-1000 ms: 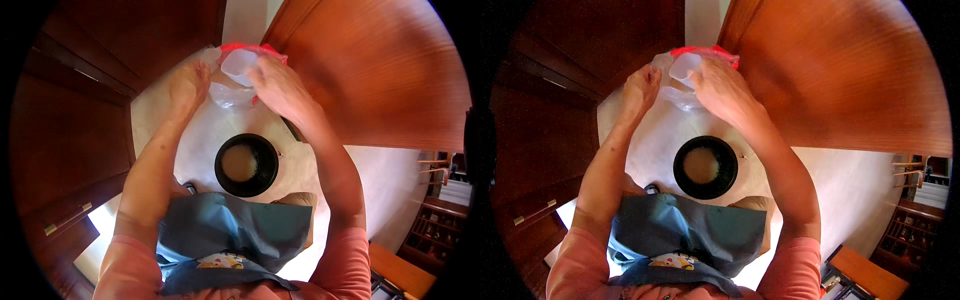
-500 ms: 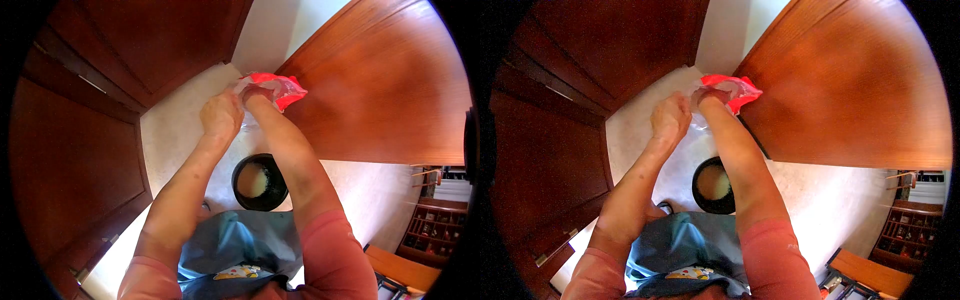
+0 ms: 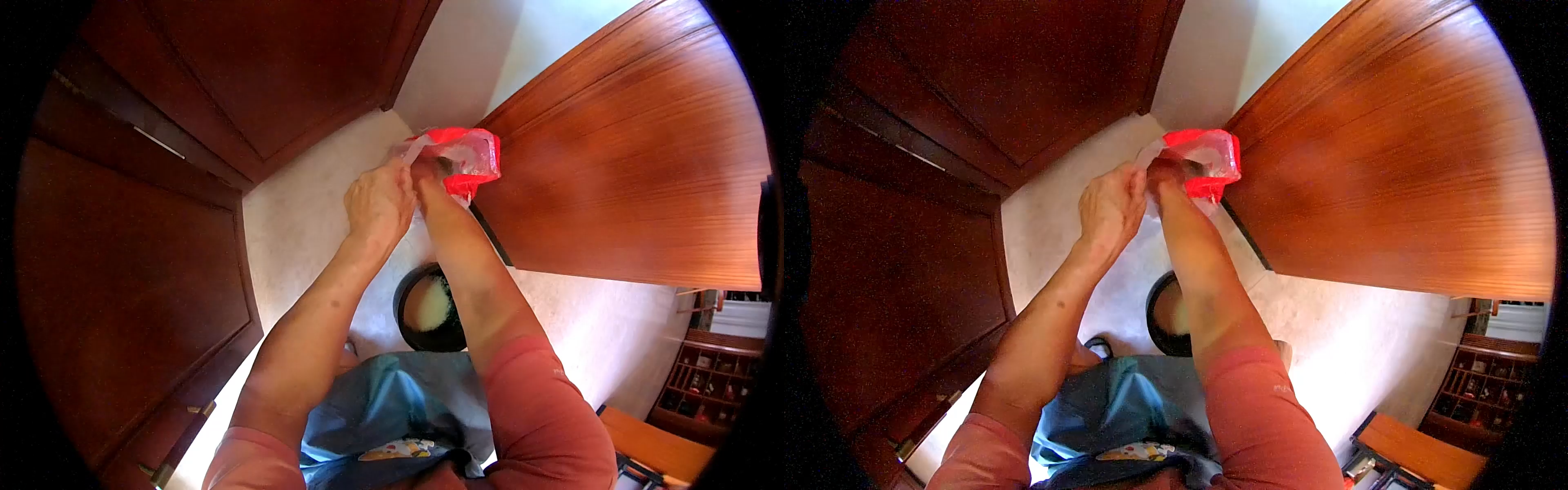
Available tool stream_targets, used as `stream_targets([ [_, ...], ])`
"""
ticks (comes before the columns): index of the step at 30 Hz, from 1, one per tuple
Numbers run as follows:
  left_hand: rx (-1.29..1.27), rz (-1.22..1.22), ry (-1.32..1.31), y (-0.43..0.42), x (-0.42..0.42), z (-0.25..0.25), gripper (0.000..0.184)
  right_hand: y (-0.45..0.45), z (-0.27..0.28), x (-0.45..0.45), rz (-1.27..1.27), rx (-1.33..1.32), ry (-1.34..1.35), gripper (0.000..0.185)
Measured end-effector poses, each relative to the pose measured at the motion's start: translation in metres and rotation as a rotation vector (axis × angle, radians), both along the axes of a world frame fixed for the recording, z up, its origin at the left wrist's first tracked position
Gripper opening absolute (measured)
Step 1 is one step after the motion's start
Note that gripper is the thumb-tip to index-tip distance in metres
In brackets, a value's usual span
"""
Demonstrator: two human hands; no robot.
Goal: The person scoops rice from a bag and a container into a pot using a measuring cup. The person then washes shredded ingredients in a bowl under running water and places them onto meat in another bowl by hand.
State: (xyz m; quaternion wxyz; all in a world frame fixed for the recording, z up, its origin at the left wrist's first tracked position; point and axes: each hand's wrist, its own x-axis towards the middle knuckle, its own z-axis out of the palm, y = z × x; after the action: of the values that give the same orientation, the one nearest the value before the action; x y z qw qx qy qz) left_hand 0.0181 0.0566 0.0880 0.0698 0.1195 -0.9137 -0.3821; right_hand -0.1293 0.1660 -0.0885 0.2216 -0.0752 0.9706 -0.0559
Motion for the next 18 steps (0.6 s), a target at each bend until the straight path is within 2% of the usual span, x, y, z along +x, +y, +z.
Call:
stream_targets([
  [6, -0.017, -0.037, -0.017, 0.0, 0.0, 0.005, 0.024, 0.001, -0.002, 0.003, -0.002, -0.114, -0.02, 0.047],
  [13, -0.021, -0.039, -0.015, 0.001, 0.002, 0.001, 0.024, 0.02, 0.003, 0.004, 0.018, -0.334, -0.213, 0.045],
  [16, -0.074, -0.042, -0.021, 0.0, 0.0, -0.006, 0.023, 0.035, 0.002, 0.01, -0.01, -0.504, -0.231, 0.044],
  [18, -0.09, 0.006, 0.005, -0.001, -0.002, -0.008, 0.023, 0.047, 0.004, 0.017, -0.026, -0.741, -0.188, 0.046],
])
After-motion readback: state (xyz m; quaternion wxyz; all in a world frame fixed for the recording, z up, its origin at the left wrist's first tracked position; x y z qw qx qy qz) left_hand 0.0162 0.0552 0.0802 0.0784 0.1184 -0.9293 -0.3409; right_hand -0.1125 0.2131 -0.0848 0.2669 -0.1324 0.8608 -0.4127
